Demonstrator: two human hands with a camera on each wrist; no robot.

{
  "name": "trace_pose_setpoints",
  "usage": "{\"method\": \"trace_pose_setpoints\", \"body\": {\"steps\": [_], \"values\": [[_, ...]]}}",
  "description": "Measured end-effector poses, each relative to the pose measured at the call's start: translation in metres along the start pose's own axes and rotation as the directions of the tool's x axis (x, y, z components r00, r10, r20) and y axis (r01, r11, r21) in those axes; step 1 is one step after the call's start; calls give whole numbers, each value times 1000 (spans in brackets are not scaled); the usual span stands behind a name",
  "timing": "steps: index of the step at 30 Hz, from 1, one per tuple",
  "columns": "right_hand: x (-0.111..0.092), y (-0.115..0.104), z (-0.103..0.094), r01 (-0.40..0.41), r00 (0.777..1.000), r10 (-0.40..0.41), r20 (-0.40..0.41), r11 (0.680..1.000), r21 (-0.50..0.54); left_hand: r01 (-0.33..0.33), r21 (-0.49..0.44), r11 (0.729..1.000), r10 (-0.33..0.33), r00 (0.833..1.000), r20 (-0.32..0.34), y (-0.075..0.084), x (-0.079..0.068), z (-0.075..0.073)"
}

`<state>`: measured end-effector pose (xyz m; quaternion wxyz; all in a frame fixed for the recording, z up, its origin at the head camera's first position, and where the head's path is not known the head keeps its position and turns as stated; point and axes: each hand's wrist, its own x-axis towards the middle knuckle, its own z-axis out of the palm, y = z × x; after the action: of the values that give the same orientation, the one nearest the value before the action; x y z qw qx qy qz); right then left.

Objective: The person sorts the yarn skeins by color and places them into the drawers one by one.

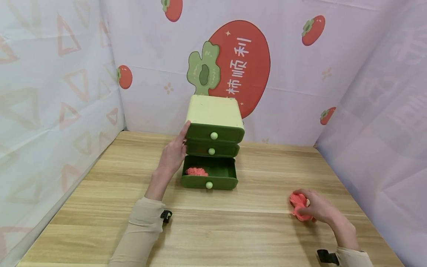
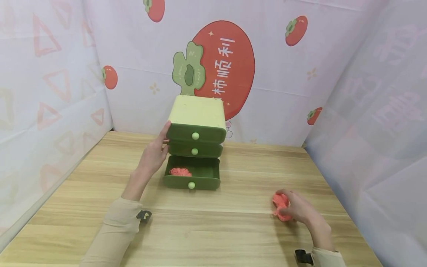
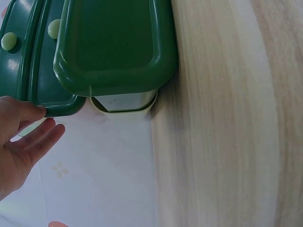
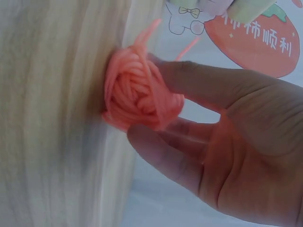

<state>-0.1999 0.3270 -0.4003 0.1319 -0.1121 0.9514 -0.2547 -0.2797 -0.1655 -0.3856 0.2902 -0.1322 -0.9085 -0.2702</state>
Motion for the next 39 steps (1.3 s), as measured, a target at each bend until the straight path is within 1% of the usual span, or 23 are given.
{"method": "trace_pose_setpoints", "body": {"steps": [4,10,14,21,25,29,34,39], "values": [[0,0,2,27,999,-28,-25,999,-43,-1,0,1000,1,1000,1,0,0,0],[0,-2,3,38,997,-40,-60,998,-45,-1,2,1000,1,1000,3,-1,0,0],[2,-5,3,56,994,-63,-89,995,-80,5,3,1000,-5,1000,7,0,0,-1],[8,-16,2,82,989,-93,-117,993,-89,11,0,1000,-11,1000,7,1,0,-2],[11,-23,2,86,987,-100,-128,990,-112,3,2,1000,-3,1000,7,1,0,-2],[15,-32,3,112,982,-131,-133,984,-141,-6,7,1000,6,1000,4,1,0,-2],[23,-47,4,167,968,-197,-153,968,-188,-7,9,1000,7,1000,6,1,0,-2],[34,-63,6,236,942,-284,-179,940,-248,3,0,1000,-3,1000,17,2,0,-3]]}}
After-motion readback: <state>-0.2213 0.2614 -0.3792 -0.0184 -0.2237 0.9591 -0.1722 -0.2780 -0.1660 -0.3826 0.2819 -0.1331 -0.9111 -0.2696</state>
